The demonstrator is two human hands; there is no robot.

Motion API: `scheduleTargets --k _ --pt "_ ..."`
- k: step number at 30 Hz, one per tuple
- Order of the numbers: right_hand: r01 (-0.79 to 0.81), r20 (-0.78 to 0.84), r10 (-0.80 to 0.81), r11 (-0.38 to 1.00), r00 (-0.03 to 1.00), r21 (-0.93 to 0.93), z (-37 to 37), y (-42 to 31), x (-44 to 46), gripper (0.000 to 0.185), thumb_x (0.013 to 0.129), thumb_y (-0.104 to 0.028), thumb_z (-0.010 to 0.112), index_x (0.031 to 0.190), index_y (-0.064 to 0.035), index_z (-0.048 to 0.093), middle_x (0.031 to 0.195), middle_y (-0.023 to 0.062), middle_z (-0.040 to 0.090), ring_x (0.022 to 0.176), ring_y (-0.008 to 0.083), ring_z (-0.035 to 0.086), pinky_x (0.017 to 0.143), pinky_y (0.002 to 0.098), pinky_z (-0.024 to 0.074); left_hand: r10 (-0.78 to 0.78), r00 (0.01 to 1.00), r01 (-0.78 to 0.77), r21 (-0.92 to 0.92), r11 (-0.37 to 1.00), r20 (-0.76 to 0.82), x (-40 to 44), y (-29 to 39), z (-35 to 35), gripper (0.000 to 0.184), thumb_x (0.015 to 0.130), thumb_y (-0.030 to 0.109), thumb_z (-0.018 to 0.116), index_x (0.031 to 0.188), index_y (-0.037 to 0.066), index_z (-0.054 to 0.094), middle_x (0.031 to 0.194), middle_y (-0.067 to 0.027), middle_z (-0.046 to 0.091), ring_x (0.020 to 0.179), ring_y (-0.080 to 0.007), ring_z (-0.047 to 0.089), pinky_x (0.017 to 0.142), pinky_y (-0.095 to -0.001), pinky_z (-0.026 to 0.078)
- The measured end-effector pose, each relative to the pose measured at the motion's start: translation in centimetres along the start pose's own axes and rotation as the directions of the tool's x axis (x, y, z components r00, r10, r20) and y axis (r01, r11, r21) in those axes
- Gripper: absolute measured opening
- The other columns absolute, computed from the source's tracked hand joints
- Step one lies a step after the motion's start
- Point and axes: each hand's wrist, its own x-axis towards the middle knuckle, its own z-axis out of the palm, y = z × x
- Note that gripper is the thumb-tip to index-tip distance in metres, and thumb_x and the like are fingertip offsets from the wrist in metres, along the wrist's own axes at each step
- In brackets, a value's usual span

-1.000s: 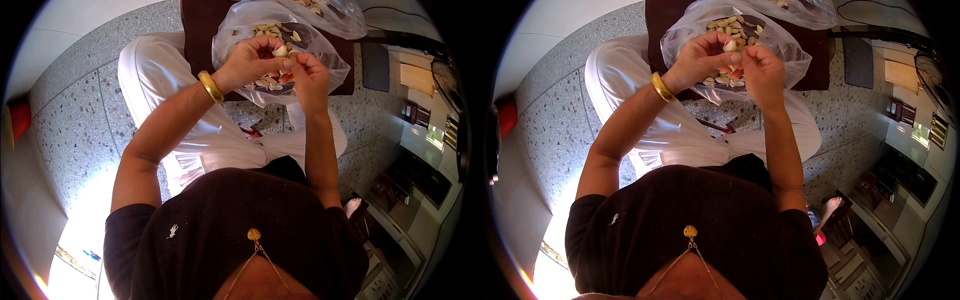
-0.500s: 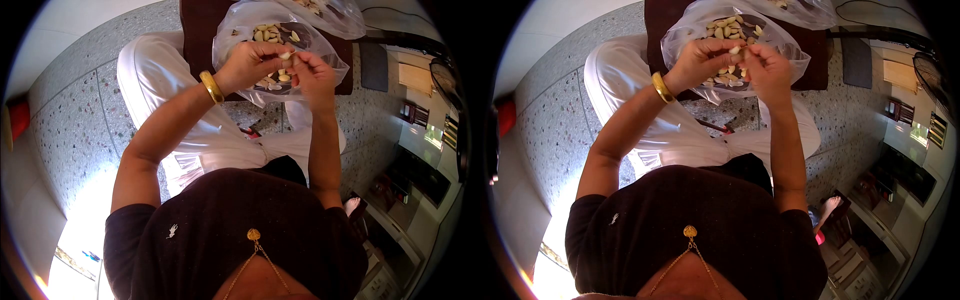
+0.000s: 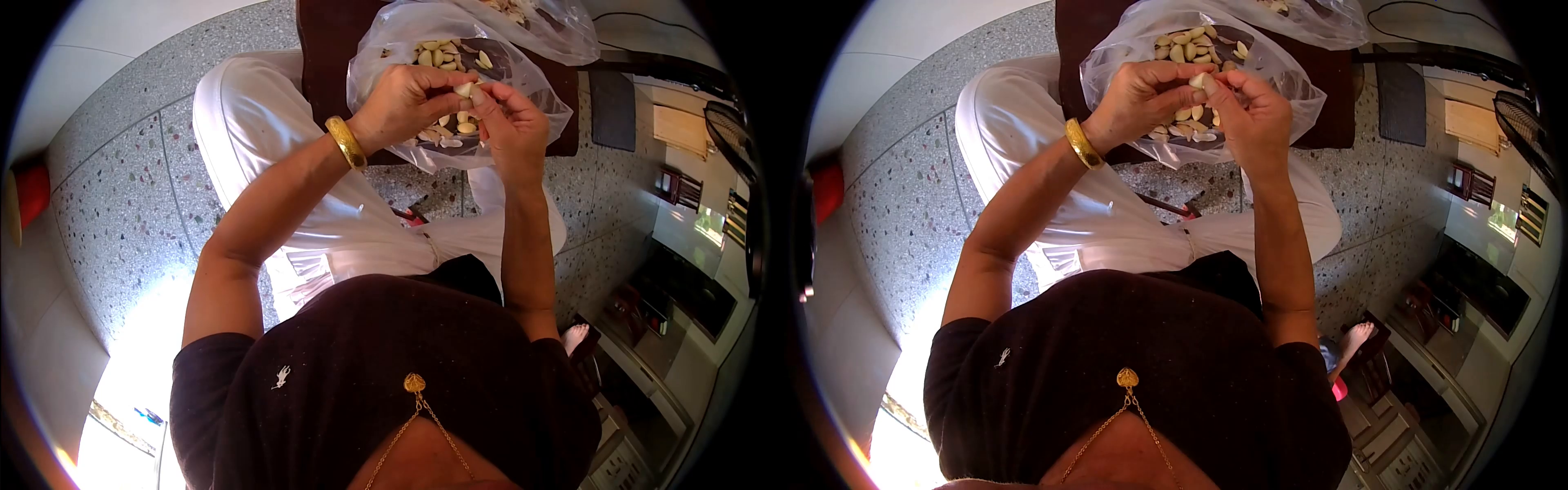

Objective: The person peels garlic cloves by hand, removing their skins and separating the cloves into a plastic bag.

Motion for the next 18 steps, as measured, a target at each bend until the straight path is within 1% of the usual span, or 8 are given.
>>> scheduleTargets --k 2,3,5,6,9,11,15,18 --pt "-0.006 -0.01 0.006 0.999 1.0 0.04 0.13 -0.02 0.05 0.013 0.08 -0.011 0.065 0.085 0.0011 0.064 0.067 -0.0024 0.058 0.053 -0.0009 0.045 0.045 0.0131 0.032 0.017 1.0 -0.017 0.026 1.0 -0.001 0.05 0.28 -0.18 0.026 0.081 0.008 0.064 0.106 0.001 0.061 0.073 0.0008 0.061 0.063 -0.0019 0.051 0.055 -0.0167 0.044" --pt "-0.005 -0.012 0.005 1.0 1.0 0.028 0.1 -0.01 0.06 0.013 0.08 -0.01 0.065 0.085 0.0011 0.064 0.067 -0.0023 0.058 0.054 -0.0008 0.045 0.045 0.0131 0.0322 0.025 1.0 -0.025 0.038 0.999 -0.001 0.03 0.37 -0.25 0.026 0.08 0.009 0.064 0.105 0.001 0.061 0.071 0.0013 0.06 0.061 -0.0016 0.05 0.053 -0.0166 0.043" --pt "-0.002 -0.016 0.002 1.0 1.0 0.004 0.02 0.01 0.11 0.012 0.08 -0.01 0.065 0.085 0.001 0.065 0.067 -0.0021 0.059 0.054 -0.0006 0.045 0.046 0.0133 0.0327 -0.015 1.0 0.015 0.057 0.998 -0.004 0.01 0.35 -0.34 0.027 0.078 0.014 0.067 0.103 0.003 0.063 0.075 -0.0054 0.065 0.062 -0.0049 0.056 0.056 -0.0191 0.046" --pt "0.002 -0.012 -0.001 1.0 1.0 0.03 0.12 0.0 0.08 0.012 0.08 -0.01 0.065 0.085 0.0012 0.065 0.067 -0.0019 0.059 0.055 -0.0005 0.045 0.047 0.0134 0.0327 -0.036 0.999 0.036 0.068 0.997 -0.007 -0.01 0.34 -0.4 0.028 0.077 0.016 0.068 0.101 0.005 0.064 0.076 -0.0087 0.067 0.063 -0.0066 0.059 0.058 -0.0203 0.048" --pt "0.004 -0.006 -0.004 0.996 1.0 0.085 0.35 0.06 0.03 0.011 0.08 -0.008 0.064 0.086 0.0013 0.065 0.067 -0.0009 0.06 0.054 -0.0001 0.044 0.047 0.0137 0.0324 -0.116 0.993 0.116 0.026 0.993 -0.004 -0.15 0.09 -0.42 0.028 0.076 0.016 0.069 0.101 0.004 0.064 0.075 -0.0079 0.067 0.063 -0.0062 0.059 0.058 -0.02 0.048" --pt "-0.004 -0.008 0.005 0.996 1.0 0.087 0.23 0.38 -0.03 0.01 0.081 -0.006 0.063 0.087 0.0012 0.064 0.067 0.0002 0.06 0.05 0.0006 0.043 0.044 0.0141 0.0312 -0.107 0.994 0.107 -0.013 0.994 -0.013 -0.14 0.23 -0.33 0.028 0.075 0.015 0.07 0.1 0.004 0.064 0.074 -0.0073 0.066 0.063 -0.0061 0.059 0.058 -0.0201 0.048" --pt "-0.014 -0.004 0.015 0.995 1.0 0.099 0.22 -0.09 -0.15 0.008 0.08 -0.004 0.062 0.086 0.0021 0.064 0.065 -0.0001 0.058 0.05 0.0012 0.044 0.044 0.0146 0.0315 -0.127 0.992 0.127 -0.058 0.99 -0.003 -0.18 0.14 -0.26 0.027 0.074 0.014 0.071 0.099 0.004 0.065 0.074 -0.0057 0.066 0.063 -0.0049 0.058 0.057 -0.0196 0.048" --pt "-0.03 -0.002 0.03 0.996 1.0 0.079 -0.12 0.16 -0.14 0.008 0.08 -0.004 0.062 0.084 0.0026 0.064 0.065 -0.0002 0.058 0.052 0.0012 0.045 0.046 0.0145 0.0329 -0.178 0.983 0.178 -0.009 0.984 0.034 -0.28 0.4 -0.33 0.026 0.074 0.013 0.071 0.097 0.002 0.065 0.074 -0.0053 0.066 0.063 -0.0041 0.057 0.057 -0.0188 0.048"
